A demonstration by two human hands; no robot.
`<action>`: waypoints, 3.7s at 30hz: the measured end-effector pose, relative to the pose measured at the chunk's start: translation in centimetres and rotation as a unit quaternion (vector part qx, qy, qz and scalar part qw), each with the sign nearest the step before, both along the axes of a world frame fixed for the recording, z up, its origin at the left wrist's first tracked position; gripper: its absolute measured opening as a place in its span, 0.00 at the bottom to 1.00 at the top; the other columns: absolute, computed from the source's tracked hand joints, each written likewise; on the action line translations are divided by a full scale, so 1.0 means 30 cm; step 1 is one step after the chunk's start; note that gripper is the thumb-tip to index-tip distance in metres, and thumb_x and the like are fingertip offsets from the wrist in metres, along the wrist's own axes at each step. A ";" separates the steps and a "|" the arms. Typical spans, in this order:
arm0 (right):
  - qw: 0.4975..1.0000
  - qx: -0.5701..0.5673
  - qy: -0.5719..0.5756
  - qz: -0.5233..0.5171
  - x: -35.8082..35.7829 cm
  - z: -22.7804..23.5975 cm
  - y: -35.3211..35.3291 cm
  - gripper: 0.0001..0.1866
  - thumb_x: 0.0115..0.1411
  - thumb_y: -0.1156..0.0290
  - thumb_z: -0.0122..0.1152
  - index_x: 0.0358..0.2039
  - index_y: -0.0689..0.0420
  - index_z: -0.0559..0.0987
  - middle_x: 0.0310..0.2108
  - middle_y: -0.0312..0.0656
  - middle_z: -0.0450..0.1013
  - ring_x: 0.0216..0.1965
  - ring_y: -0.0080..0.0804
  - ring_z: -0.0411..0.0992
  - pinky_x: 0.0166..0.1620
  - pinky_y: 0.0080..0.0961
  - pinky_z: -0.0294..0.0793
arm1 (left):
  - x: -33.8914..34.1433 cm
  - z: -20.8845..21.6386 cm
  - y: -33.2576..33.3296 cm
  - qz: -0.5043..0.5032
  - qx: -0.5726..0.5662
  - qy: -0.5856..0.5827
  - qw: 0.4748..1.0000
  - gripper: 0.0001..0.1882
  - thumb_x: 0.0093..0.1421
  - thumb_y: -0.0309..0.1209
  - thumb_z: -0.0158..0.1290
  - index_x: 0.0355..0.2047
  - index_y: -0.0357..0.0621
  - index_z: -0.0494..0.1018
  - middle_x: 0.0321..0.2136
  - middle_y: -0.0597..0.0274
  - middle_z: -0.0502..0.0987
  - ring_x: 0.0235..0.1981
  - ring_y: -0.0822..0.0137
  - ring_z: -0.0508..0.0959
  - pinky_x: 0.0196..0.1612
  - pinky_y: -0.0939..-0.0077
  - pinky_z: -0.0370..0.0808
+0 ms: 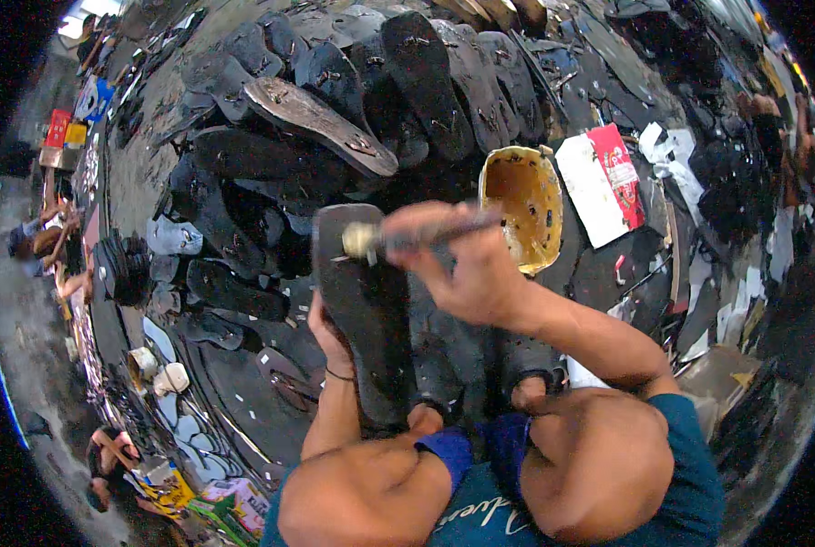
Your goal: The person applies a yellowish adhesive to the soles of multiple black flip-flops using a brush. They repeatedly dip the brush into a container and spread the glue across each sole, then place the treated flip-flops aside. Later, they spread the same adhesive onto a large black mat on the floor.
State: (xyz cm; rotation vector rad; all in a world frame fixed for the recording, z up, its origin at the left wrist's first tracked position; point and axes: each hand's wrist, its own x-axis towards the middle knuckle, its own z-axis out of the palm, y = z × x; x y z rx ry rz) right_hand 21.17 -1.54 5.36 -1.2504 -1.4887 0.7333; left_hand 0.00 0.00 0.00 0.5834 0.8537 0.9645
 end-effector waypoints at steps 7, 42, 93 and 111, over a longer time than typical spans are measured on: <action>0.996 0.074 -0.040 -0.020 -0.044 0.071 0.099 0.10 0.55 0.70 0.64 0.39 0.51 0.80 0.36 0.44 0.78 0.41 0.44 0.77 0.48 0.41 0.73 | -0.029 -0.049 -0.062 0.005 -0.044 -0.133 0.990 0.31 0.68 0.49 0.34 0.61 0.38 0.64 0.57 0.47 0.71 0.56 0.52 0.73 0.59 0.58 0.70; 0.797 -0.491 -0.343 0.087 0.378 0.110 -0.309 0.14 0.59 0.65 0.64 0.41 0.60 0.80 0.36 0.48 0.79 0.40 0.42 0.77 0.49 0.34 0.75 | -0.355 0.010 -0.280 0.091 -0.225 -0.030 0.970 0.26 0.69 0.45 0.38 0.56 0.37 0.67 0.46 0.50 0.76 0.43 0.55 0.77 0.46 0.58 0.77; 0.979 -0.098 -0.158 0.089 -0.030 -0.011 -0.196 0.13 0.50 0.65 0.72 0.38 0.47 0.84 0.34 0.36 0.75 0.41 0.39 0.69 0.46 0.39 0.64 | -0.358 0.234 0.378 0.109 0.102 -0.148 0.978 0.19 0.71 0.32 0.35 0.54 0.35 0.70 0.51 0.50 0.76 0.52 0.57 0.77 0.58 0.62 0.72; 0.920 -0.100 -0.308 -0.219 0.321 -0.238 -0.091 0.12 0.58 0.65 0.67 0.40 0.58 0.82 0.36 0.44 0.79 0.39 0.40 0.76 0.45 0.36 0.71 | -0.439 -0.100 -0.501 -0.012 0.029 0.683 0.730 0.14 0.56 0.36 0.64 0.28 0.37 0.74 0.22 0.56 0.77 0.22 0.58 0.77 0.31 0.66 0.75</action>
